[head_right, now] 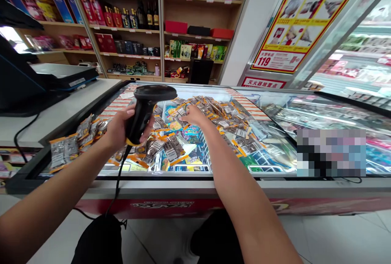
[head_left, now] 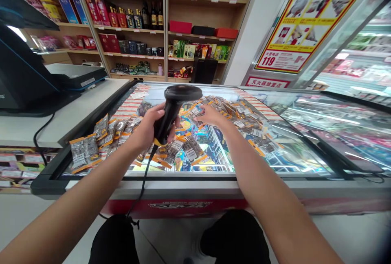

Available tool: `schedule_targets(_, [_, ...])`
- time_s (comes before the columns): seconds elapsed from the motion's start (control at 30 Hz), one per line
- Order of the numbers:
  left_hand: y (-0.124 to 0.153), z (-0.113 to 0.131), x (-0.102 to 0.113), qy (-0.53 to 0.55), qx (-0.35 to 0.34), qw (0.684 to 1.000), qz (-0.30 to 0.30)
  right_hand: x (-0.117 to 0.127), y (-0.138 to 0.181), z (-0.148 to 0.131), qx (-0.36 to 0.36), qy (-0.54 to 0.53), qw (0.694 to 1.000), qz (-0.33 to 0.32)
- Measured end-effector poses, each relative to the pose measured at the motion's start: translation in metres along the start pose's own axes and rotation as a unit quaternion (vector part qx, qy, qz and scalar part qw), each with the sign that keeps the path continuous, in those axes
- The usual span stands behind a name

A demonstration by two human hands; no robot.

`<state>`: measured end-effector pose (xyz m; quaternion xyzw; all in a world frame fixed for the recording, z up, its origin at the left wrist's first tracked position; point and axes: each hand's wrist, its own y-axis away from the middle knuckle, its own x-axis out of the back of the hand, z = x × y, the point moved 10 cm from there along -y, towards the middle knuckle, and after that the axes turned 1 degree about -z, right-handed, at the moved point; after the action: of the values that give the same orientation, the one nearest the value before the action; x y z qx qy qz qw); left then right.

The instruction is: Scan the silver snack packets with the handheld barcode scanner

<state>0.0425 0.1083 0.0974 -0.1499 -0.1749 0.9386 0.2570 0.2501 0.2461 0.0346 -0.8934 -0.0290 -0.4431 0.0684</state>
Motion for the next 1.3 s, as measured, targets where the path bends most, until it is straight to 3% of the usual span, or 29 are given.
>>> schedule_targets(0.13, [-0.023,0.002,0.002,-0.004,0.005,1.0,-0.024,0.012,-0.002,-0.001,0.012,-0.183,0.981,0.055])
schedule_targets(0.27, [-0.019,-0.013,0.016,-0.003,0.002,1.0,-0.007,0.007,-0.007,0.011,-0.048,-0.391,0.915,0.085])
schedule_targets(0.43, [-0.005,-0.027,0.021,-0.051,0.055,0.997,-0.024,0.004,-0.008,0.013,-0.061,-0.486,0.866,0.102])
schedule_targets(0.57, [-0.001,-0.037,0.023,-0.102,0.111,0.988,-0.025,0.002,-0.009,0.01,-0.065,-0.472,0.874,0.098])
schedule_targets(1.0, [0.001,-0.043,0.024,-0.09,0.148,0.985,0.002,-0.003,-0.009,0.008,-0.053,-0.449,0.889,0.075])
schedule_targets(1.2, [-0.007,-0.032,0.033,-0.054,0.095,0.993,0.052,-0.005,-0.002,-0.003,-0.034,-0.364,0.923,0.116])
schedule_targets(1.3, [-0.01,-0.02,0.042,-0.022,0.059,0.993,0.096,-0.031,0.003,-0.026,-0.007,-0.368,0.928,0.062])
